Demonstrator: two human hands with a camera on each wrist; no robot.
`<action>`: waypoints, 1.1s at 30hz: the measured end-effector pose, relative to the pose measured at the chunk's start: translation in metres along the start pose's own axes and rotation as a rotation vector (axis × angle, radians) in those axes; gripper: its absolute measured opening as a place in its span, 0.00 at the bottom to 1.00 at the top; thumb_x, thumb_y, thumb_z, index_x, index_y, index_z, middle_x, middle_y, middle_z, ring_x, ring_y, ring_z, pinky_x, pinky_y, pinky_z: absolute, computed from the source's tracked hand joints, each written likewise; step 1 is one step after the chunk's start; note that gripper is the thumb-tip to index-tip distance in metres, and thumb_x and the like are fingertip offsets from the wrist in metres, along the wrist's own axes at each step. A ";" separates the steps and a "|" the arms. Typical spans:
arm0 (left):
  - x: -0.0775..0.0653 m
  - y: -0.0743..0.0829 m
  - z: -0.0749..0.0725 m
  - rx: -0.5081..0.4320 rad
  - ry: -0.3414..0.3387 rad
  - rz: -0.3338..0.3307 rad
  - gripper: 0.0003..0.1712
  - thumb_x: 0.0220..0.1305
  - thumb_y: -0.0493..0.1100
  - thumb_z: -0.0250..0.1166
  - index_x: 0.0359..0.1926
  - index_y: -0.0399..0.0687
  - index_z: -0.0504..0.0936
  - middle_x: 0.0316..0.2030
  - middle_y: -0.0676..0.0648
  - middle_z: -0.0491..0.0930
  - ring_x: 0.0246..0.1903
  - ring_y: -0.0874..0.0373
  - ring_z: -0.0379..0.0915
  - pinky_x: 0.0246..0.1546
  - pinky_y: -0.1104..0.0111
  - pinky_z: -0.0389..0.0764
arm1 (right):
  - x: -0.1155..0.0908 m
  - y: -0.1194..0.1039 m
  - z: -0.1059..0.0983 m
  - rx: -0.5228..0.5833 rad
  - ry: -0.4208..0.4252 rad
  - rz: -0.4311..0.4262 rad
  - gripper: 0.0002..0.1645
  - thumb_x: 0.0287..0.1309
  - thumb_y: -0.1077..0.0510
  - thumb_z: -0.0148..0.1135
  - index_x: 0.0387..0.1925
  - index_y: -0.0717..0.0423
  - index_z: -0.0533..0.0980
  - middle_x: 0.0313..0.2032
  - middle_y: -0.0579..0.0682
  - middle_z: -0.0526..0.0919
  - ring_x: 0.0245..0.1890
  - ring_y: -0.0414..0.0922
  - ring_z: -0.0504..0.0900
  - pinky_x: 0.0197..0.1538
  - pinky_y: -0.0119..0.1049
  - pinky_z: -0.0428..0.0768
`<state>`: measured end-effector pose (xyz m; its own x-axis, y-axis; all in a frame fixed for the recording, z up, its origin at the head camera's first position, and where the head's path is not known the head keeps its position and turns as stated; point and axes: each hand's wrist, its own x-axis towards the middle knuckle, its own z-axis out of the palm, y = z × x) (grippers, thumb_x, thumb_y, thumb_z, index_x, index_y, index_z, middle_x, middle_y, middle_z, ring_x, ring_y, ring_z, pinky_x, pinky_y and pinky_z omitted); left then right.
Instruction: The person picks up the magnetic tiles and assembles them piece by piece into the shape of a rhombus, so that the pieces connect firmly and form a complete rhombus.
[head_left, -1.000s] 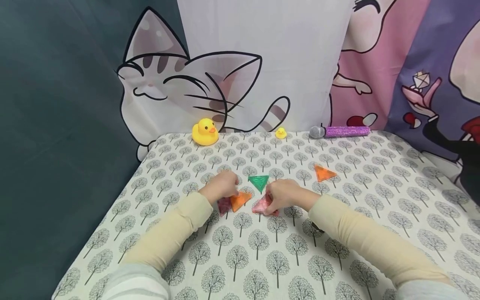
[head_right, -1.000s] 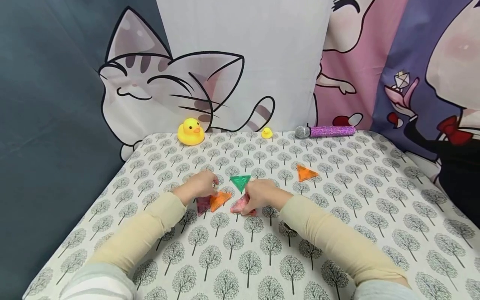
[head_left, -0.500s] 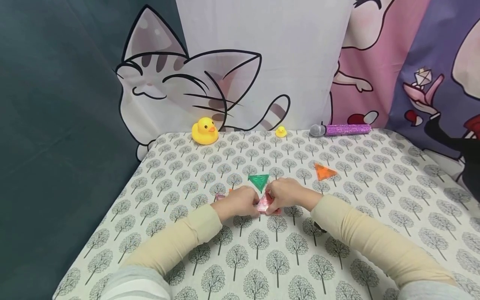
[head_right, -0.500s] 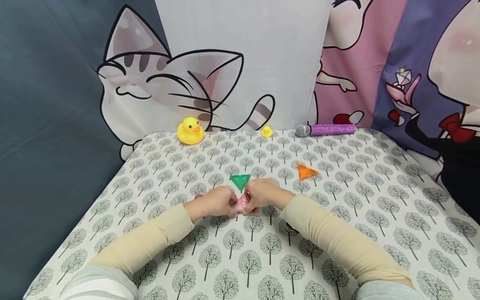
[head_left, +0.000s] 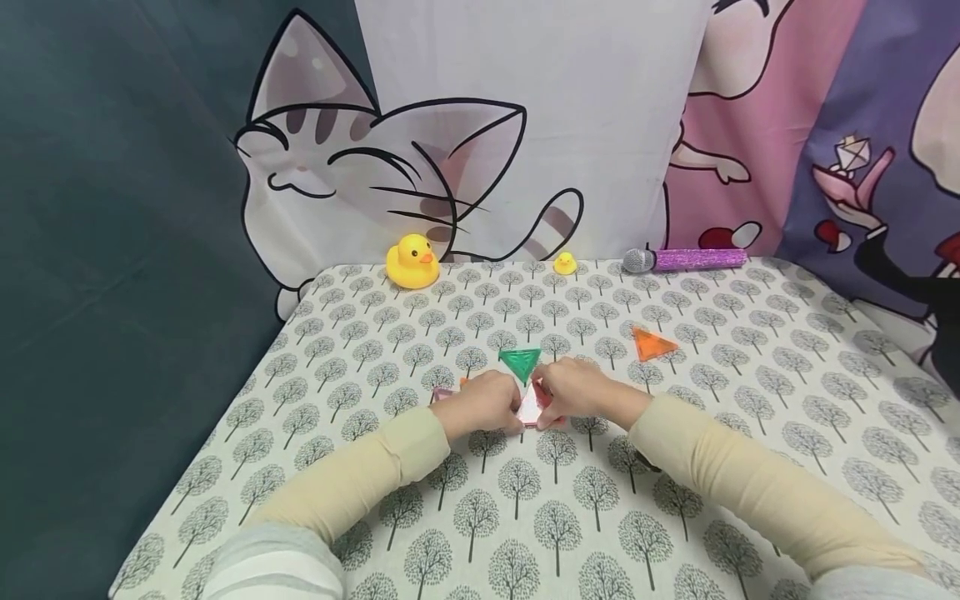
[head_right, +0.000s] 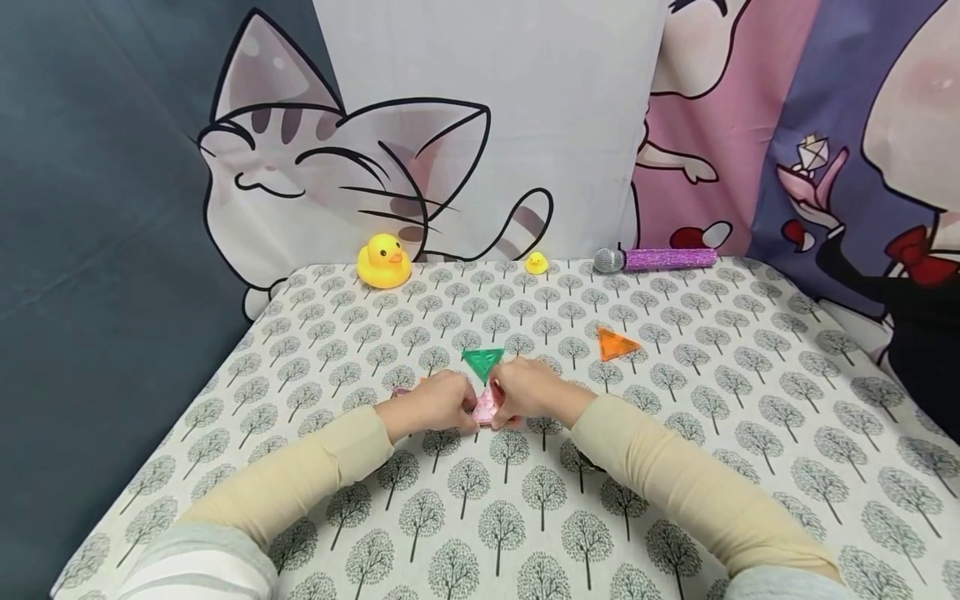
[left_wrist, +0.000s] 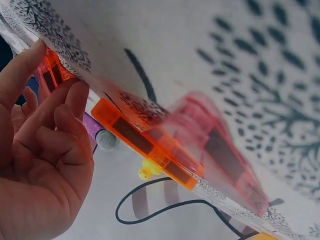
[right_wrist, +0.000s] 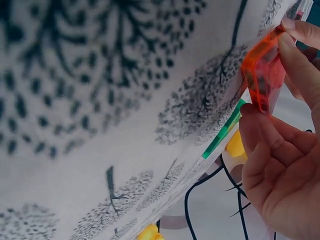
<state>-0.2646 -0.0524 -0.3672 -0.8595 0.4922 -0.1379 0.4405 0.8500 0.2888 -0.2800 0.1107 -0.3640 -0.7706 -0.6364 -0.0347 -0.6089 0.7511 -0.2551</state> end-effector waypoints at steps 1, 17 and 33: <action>0.000 0.000 -0.001 -0.001 -0.002 -0.005 0.14 0.36 0.47 0.71 0.09 0.52 0.73 0.11 0.57 0.70 0.18 0.62 0.64 0.21 0.72 0.66 | -0.001 -0.001 0.001 0.007 0.011 -0.007 0.20 0.28 0.46 0.72 0.22 0.47 0.70 0.14 0.36 0.70 0.16 0.35 0.68 0.23 0.30 0.68; 0.003 0.002 0.003 -0.013 0.004 0.019 0.11 0.37 0.47 0.70 0.12 0.55 0.76 0.12 0.60 0.71 0.19 0.63 0.65 0.21 0.72 0.66 | 0.012 0.000 -0.003 0.059 -0.053 0.041 0.39 0.19 0.55 0.76 0.41 0.65 0.73 0.23 0.44 0.74 0.25 0.40 0.71 0.30 0.32 0.71; 0.002 0.006 0.000 -0.014 -0.019 -0.010 0.12 0.40 0.46 0.70 0.11 0.53 0.74 0.12 0.58 0.72 0.16 0.63 0.66 0.19 0.73 0.67 | -0.002 -0.006 0.003 0.106 0.083 0.013 0.31 0.26 0.64 0.72 0.38 0.60 0.67 0.23 0.44 0.77 0.23 0.36 0.75 0.25 0.24 0.73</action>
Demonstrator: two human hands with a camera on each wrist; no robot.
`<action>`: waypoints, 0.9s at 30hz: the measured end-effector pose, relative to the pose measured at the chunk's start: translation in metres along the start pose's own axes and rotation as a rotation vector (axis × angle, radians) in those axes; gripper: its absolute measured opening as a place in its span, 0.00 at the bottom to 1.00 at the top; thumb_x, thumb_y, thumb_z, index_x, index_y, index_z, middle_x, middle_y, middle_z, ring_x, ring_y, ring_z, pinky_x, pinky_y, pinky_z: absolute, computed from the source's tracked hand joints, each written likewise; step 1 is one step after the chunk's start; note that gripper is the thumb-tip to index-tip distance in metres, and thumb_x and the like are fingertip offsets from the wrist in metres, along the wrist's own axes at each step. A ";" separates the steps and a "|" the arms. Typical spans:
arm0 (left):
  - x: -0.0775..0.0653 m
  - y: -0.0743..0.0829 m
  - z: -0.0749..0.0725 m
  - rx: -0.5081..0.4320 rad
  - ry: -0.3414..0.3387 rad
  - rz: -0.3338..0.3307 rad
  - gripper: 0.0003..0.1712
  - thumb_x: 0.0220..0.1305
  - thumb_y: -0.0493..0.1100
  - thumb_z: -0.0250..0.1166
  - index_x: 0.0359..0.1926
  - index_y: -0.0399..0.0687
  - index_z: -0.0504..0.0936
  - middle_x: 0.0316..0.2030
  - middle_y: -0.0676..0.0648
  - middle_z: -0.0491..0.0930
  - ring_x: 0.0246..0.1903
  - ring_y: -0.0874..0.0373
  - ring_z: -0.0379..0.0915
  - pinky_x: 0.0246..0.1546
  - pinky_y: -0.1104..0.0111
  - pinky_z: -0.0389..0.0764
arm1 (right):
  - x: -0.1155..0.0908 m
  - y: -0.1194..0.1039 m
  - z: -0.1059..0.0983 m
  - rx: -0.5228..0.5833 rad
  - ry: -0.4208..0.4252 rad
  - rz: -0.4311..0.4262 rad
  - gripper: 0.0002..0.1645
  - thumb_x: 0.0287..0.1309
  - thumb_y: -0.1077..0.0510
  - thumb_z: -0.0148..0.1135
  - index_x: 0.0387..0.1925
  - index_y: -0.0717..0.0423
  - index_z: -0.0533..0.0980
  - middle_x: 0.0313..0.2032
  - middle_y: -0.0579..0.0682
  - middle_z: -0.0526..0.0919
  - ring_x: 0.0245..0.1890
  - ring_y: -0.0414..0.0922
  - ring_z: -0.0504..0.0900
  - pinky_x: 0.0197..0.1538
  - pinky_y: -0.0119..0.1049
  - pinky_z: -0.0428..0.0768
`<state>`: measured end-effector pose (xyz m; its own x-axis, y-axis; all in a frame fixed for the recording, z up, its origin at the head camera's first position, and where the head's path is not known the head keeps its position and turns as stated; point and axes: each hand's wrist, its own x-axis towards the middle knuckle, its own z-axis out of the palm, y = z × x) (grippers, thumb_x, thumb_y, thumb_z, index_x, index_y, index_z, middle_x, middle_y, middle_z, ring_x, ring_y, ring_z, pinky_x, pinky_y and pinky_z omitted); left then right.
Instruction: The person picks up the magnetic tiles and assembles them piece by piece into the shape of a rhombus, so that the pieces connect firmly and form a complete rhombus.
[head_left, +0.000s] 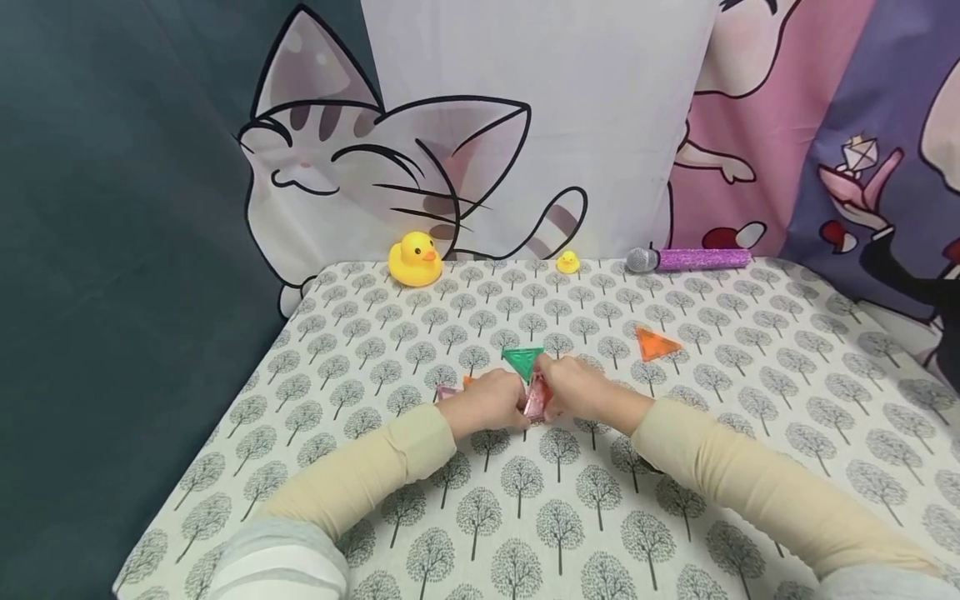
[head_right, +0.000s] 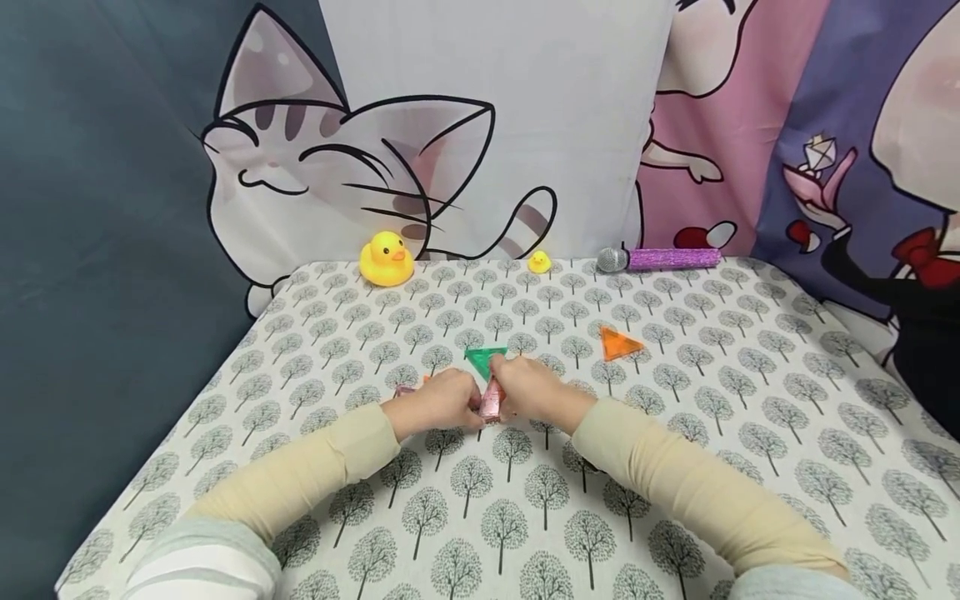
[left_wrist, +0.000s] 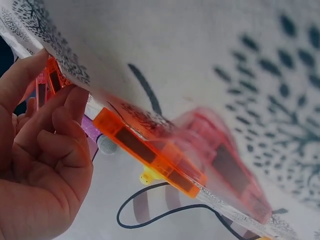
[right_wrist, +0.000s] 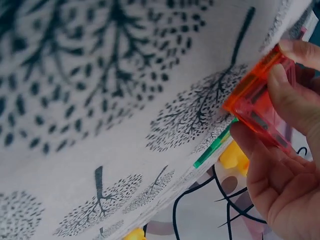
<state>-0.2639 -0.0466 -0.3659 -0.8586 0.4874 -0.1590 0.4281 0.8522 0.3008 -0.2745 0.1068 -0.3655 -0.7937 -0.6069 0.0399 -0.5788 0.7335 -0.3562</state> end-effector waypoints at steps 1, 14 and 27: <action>0.001 0.000 0.001 0.007 0.005 0.001 0.13 0.40 0.46 0.70 0.11 0.53 0.74 0.12 0.58 0.72 0.16 0.63 0.65 0.19 0.73 0.67 | -0.001 0.001 0.000 -0.005 0.011 -0.009 0.30 0.27 0.64 0.72 0.38 0.58 0.67 0.23 0.43 0.77 0.23 0.36 0.75 0.26 0.23 0.73; 0.004 -0.001 -0.005 0.066 -0.073 0.064 0.11 0.39 0.45 0.70 0.15 0.50 0.75 0.14 0.56 0.73 0.16 0.63 0.65 0.19 0.74 0.68 | -0.014 0.001 -0.005 -0.033 0.178 -0.133 0.17 0.32 0.59 0.71 0.25 0.51 0.71 0.23 0.40 0.77 0.24 0.35 0.75 0.27 0.22 0.72; 0.003 -0.033 -0.031 0.175 -0.127 -0.297 0.26 0.38 0.60 0.68 0.30 0.46 0.74 0.24 0.50 0.73 0.24 0.57 0.67 0.26 0.66 0.71 | -0.023 0.000 -0.003 -0.140 0.231 -0.243 0.11 0.35 0.59 0.70 0.24 0.54 0.75 0.23 0.42 0.75 0.23 0.37 0.74 0.27 0.21 0.72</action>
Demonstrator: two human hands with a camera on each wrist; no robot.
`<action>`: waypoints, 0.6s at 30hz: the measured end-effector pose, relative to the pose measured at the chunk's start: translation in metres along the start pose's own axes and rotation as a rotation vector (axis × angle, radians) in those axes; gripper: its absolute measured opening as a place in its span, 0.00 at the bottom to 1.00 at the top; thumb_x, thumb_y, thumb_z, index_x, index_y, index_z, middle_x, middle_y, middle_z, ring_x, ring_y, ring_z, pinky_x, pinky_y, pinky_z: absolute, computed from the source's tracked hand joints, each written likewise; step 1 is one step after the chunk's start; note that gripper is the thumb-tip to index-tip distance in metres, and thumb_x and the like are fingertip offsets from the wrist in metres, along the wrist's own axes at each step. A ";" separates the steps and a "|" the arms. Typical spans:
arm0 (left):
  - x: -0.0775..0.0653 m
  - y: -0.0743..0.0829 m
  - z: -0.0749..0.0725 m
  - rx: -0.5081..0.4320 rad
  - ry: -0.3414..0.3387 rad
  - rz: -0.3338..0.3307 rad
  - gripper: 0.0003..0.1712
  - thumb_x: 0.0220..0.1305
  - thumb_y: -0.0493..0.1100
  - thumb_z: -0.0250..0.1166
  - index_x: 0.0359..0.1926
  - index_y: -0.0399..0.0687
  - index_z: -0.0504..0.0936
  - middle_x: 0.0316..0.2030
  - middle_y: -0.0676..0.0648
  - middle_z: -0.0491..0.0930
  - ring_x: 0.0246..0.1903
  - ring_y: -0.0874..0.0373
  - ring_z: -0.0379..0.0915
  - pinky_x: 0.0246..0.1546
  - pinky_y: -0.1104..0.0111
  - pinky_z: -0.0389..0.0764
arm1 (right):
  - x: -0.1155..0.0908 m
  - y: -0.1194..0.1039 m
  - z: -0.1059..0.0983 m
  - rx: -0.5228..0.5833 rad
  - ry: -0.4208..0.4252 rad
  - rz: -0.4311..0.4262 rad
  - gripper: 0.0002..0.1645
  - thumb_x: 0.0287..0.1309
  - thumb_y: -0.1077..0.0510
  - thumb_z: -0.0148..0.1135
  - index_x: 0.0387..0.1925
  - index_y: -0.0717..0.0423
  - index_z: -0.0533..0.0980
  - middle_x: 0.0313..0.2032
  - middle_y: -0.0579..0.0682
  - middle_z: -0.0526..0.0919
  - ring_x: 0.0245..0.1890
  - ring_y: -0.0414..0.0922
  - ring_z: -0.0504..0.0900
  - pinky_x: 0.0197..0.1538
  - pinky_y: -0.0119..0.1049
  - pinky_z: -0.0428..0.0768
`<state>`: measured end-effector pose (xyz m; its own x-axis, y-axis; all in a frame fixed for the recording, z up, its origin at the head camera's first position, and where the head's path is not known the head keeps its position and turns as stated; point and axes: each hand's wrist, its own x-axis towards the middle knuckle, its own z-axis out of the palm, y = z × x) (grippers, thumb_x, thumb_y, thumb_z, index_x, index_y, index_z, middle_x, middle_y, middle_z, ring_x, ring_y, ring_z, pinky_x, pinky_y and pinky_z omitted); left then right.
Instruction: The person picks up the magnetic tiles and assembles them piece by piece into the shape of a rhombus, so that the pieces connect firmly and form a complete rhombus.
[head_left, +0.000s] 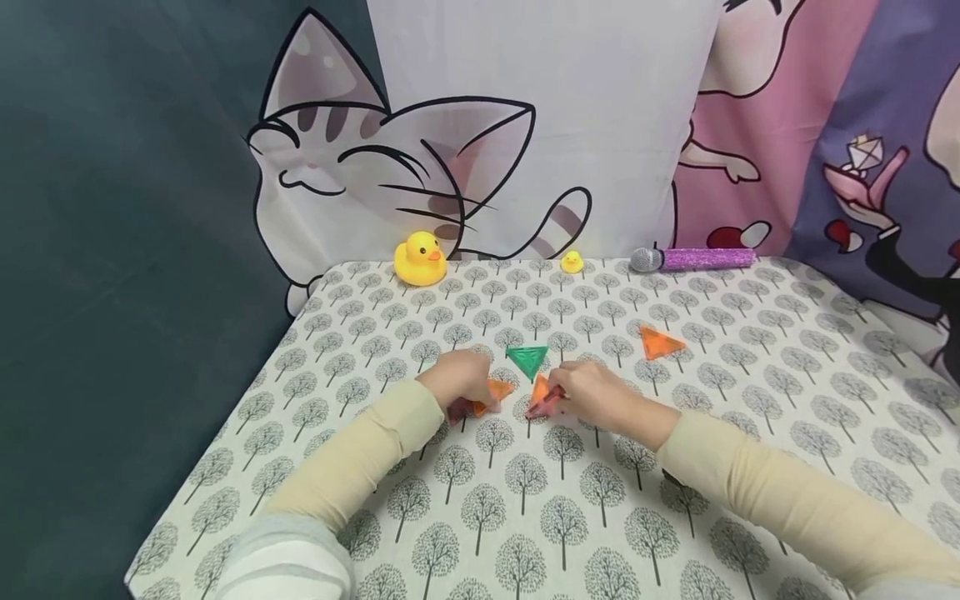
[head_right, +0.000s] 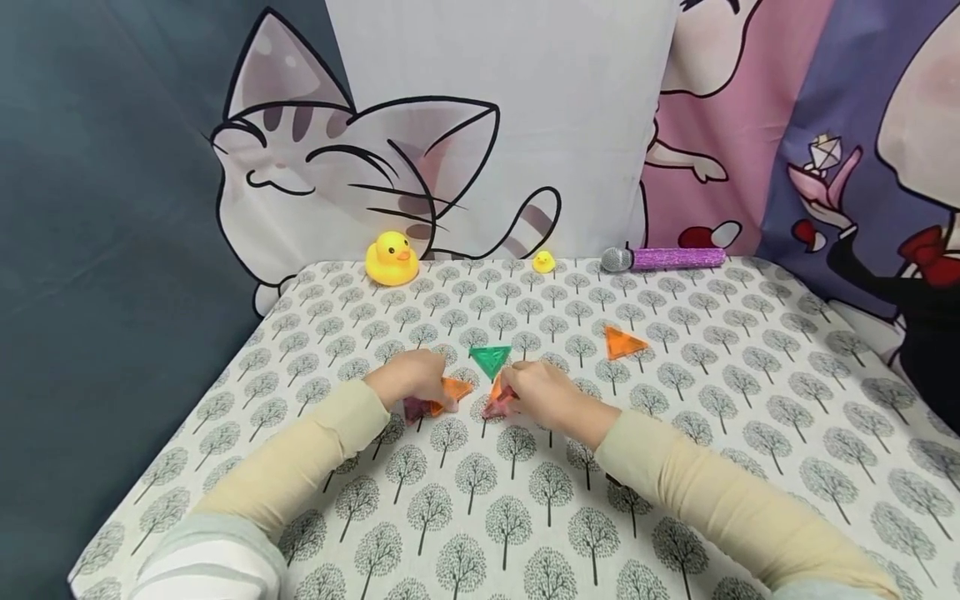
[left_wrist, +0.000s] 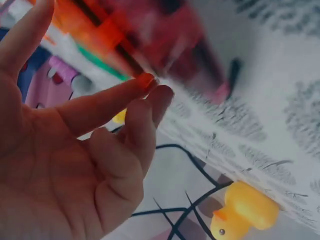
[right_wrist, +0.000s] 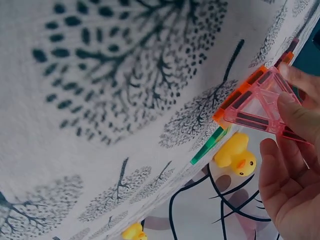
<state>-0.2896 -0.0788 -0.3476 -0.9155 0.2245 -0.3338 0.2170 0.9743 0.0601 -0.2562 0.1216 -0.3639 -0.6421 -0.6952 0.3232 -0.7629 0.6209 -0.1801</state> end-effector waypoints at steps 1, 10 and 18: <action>0.001 0.000 0.002 0.004 -0.002 0.000 0.27 0.36 0.60 0.69 0.32 0.46 0.74 0.25 0.51 0.73 0.25 0.58 0.68 0.27 0.66 0.71 | -0.001 0.000 0.001 -0.001 0.009 -0.007 0.12 0.35 0.59 0.70 0.24 0.55 0.75 0.23 0.43 0.75 0.23 0.37 0.74 0.27 0.21 0.72; 0.010 -0.002 0.001 -0.201 0.135 0.060 0.19 0.38 0.47 0.72 0.26 0.43 0.72 0.22 0.50 0.72 0.25 0.56 0.67 0.28 0.68 0.71 | -0.005 0.003 0.003 -0.017 0.065 -0.050 0.14 0.33 0.56 0.71 0.24 0.55 0.74 0.22 0.42 0.74 0.22 0.37 0.73 0.27 0.22 0.72; 0.010 0.019 -0.008 -0.439 0.145 0.117 0.11 0.47 0.38 0.64 0.23 0.44 0.68 0.21 0.49 0.67 0.21 0.59 0.63 0.21 0.71 0.69 | -0.007 0.005 0.003 0.000 0.042 0.009 0.13 0.34 0.56 0.71 0.24 0.53 0.74 0.23 0.41 0.74 0.23 0.36 0.73 0.28 0.23 0.73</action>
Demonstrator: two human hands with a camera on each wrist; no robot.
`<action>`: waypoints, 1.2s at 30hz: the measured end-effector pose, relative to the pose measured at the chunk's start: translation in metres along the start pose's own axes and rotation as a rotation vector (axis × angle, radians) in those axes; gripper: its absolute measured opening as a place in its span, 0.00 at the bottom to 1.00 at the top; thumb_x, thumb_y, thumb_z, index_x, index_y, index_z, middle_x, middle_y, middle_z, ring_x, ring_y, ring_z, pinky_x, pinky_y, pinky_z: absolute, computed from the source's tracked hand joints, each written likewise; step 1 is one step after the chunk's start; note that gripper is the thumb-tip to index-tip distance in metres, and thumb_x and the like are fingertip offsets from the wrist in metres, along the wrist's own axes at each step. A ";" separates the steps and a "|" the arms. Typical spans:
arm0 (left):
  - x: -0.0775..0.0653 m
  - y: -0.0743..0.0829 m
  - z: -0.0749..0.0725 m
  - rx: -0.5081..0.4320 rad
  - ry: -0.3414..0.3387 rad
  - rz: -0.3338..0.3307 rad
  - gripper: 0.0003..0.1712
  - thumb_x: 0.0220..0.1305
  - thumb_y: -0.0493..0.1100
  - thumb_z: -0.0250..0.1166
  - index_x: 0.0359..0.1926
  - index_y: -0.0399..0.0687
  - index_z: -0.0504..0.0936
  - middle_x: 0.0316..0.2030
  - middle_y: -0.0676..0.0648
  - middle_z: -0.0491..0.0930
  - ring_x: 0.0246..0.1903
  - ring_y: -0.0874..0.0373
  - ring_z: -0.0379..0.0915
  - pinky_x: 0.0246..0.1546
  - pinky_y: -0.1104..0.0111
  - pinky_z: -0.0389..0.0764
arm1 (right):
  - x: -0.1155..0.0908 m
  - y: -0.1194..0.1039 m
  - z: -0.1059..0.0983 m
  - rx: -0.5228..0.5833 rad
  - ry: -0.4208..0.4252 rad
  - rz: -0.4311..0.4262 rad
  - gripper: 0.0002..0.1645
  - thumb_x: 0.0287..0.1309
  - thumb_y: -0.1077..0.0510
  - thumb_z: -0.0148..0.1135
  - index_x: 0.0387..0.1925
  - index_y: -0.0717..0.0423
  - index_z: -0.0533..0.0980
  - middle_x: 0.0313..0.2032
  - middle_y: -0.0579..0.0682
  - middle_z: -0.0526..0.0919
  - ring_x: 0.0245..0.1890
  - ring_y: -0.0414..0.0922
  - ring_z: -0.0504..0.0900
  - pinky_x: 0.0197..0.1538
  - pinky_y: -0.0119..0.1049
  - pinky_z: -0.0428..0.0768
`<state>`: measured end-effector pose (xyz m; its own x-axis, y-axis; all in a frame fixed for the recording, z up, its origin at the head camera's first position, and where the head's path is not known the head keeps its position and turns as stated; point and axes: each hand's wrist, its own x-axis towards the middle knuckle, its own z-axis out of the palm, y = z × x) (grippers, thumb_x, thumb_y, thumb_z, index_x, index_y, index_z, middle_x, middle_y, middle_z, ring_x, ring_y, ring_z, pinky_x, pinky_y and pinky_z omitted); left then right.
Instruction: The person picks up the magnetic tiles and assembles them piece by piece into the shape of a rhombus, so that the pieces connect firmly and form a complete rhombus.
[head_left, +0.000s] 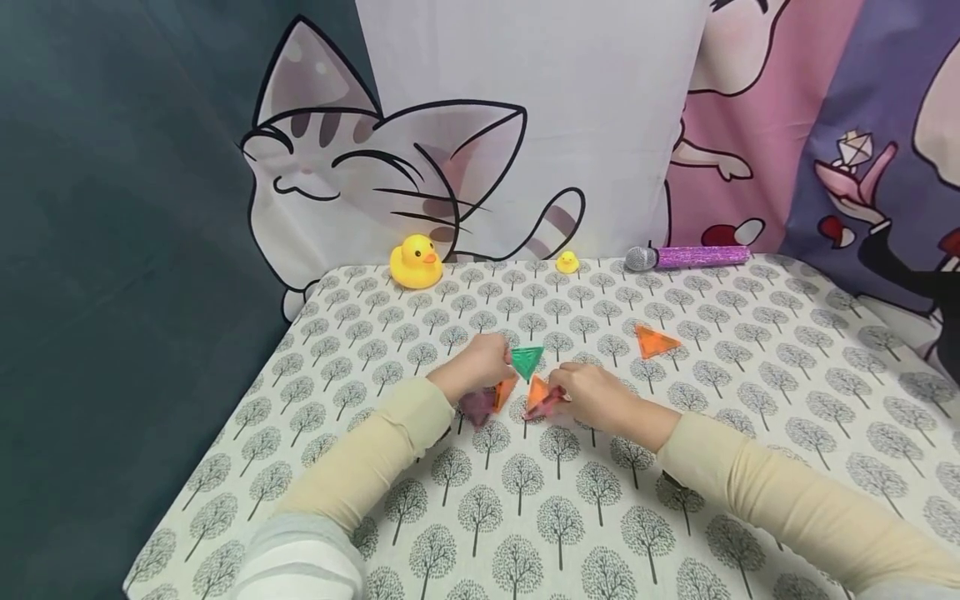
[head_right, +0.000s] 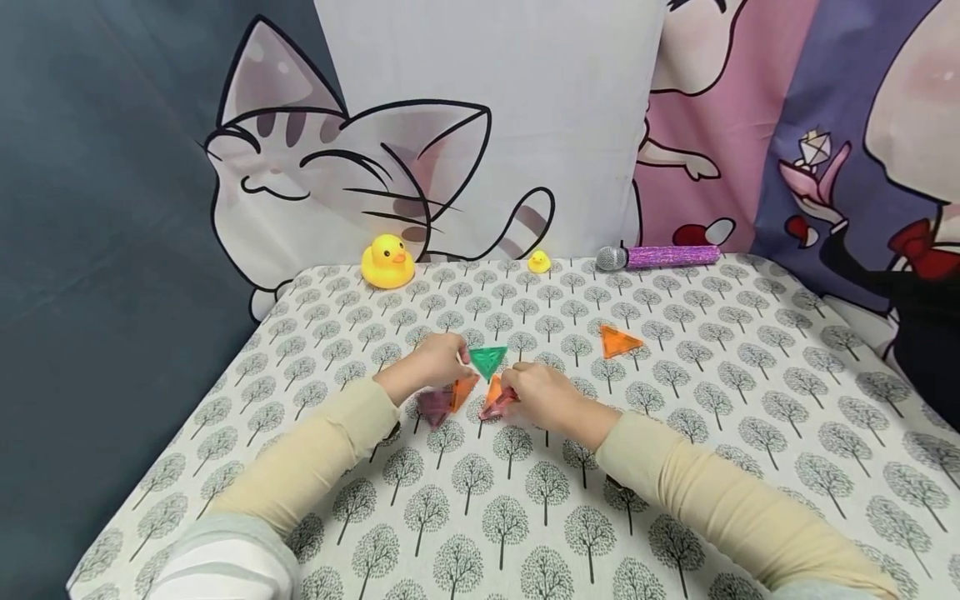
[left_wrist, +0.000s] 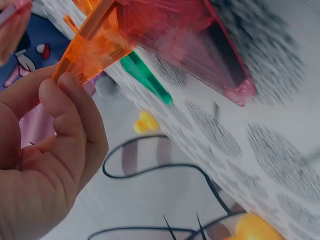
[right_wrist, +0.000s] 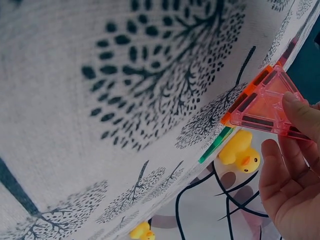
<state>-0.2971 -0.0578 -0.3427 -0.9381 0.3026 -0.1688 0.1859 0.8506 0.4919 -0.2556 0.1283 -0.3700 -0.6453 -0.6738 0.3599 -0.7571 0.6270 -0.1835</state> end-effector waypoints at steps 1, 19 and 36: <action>0.001 0.003 0.002 -0.013 -0.009 0.006 0.11 0.48 0.38 0.64 0.23 0.44 0.68 0.21 0.50 0.68 0.21 0.59 0.64 0.21 0.72 0.70 | 0.000 0.000 0.000 0.002 0.001 0.000 0.13 0.34 0.56 0.71 0.24 0.52 0.74 0.23 0.41 0.74 0.23 0.36 0.73 0.28 0.23 0.73; 0.001 0.017 0.014 -0.060 -0.080 0.043 0.15 0.51 0.51 0.63 0.30 0.45 0.73 0.28 0.50 0.73 0.21 0.60 0.71 0.22 0.71 0.73 | 0.001 0.001 0.000 0.035 -0.038 0.073 0.15 0.35 0.56 0.70 0.27 0.53 0.74 0.25 0.40 0.75 0.26 0.37 0.73 0.29 0.25 0.73; -0.015 0.015 0.007 -0.142 -0.114 0.095 0.26 0.45 0.35 0.66 0.49 0.40 0.72 0.29 0.51 0.76 0.28 0.61 0.72 0.28 0.72 0.74 | 0.005 0.005 -0.002 0.059 -0.078 0.159 0.21 0.38 0.57 0.69 0.35 0.56 0.71 0.26 0.44 0.76 0.28 0.41 0.76 0.30 0.28 0.74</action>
<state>-0.2786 -0.0463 -0.3390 -0.8775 0.4322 -0.2077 0.2213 0.7493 0.6242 -0.2626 0.1291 -0.3677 -0.7616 -0.5976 0.2508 -0.6480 0.7054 -0.2870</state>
